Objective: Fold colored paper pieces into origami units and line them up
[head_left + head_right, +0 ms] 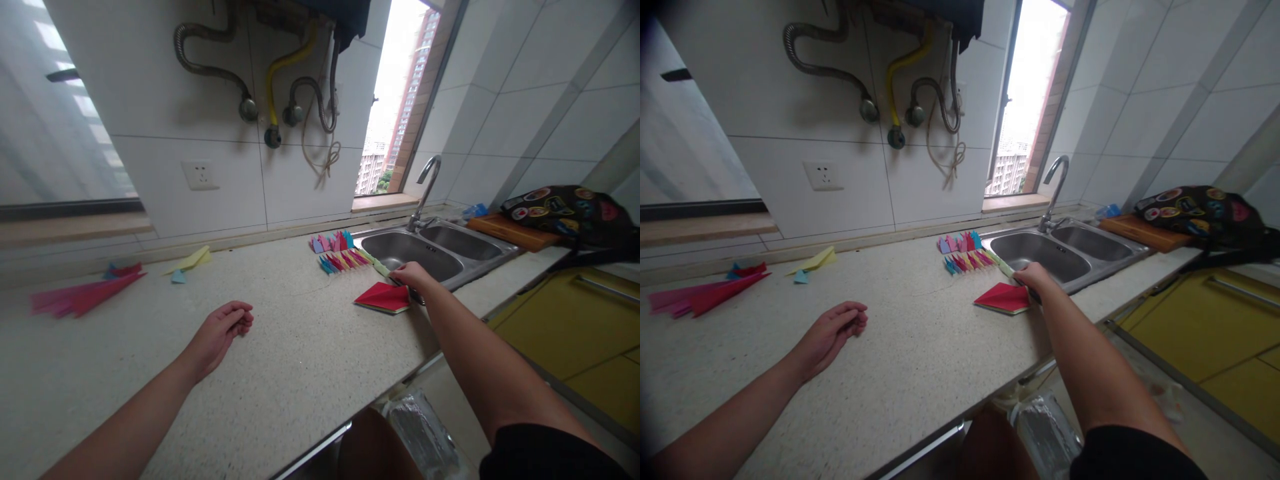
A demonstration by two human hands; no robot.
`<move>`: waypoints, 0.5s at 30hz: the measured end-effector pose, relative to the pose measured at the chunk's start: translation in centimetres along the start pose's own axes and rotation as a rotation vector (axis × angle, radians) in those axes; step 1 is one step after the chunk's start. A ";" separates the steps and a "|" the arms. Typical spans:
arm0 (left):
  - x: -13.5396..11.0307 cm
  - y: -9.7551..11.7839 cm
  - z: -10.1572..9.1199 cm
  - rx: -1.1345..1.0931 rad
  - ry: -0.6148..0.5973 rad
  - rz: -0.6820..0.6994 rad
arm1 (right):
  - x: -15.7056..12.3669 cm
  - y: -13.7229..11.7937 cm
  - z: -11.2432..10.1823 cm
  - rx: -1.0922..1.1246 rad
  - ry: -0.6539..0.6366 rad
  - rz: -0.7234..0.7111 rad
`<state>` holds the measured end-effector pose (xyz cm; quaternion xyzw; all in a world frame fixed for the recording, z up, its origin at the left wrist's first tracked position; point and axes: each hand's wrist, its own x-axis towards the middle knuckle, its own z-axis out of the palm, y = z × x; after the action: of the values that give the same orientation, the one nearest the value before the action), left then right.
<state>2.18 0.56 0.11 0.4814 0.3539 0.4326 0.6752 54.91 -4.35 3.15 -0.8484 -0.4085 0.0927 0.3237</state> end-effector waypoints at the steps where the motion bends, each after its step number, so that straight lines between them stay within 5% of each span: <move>1: 0.0 0.0 0.0 0.000 0.001 0.001 | 0.2 0.2 0.0 -0.014 -0.007 0.013; 15: 0.1 -0.2 -0.3 0.006 -0.035 0.004 | 1.3 3.0 0.4 -0.100 0.014 0.028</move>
<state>1.94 0.70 -0.18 0.4917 0.3422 0.4243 0.6790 57.46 -4.57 1.13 -0.8698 -0.3983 0.0707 0.2826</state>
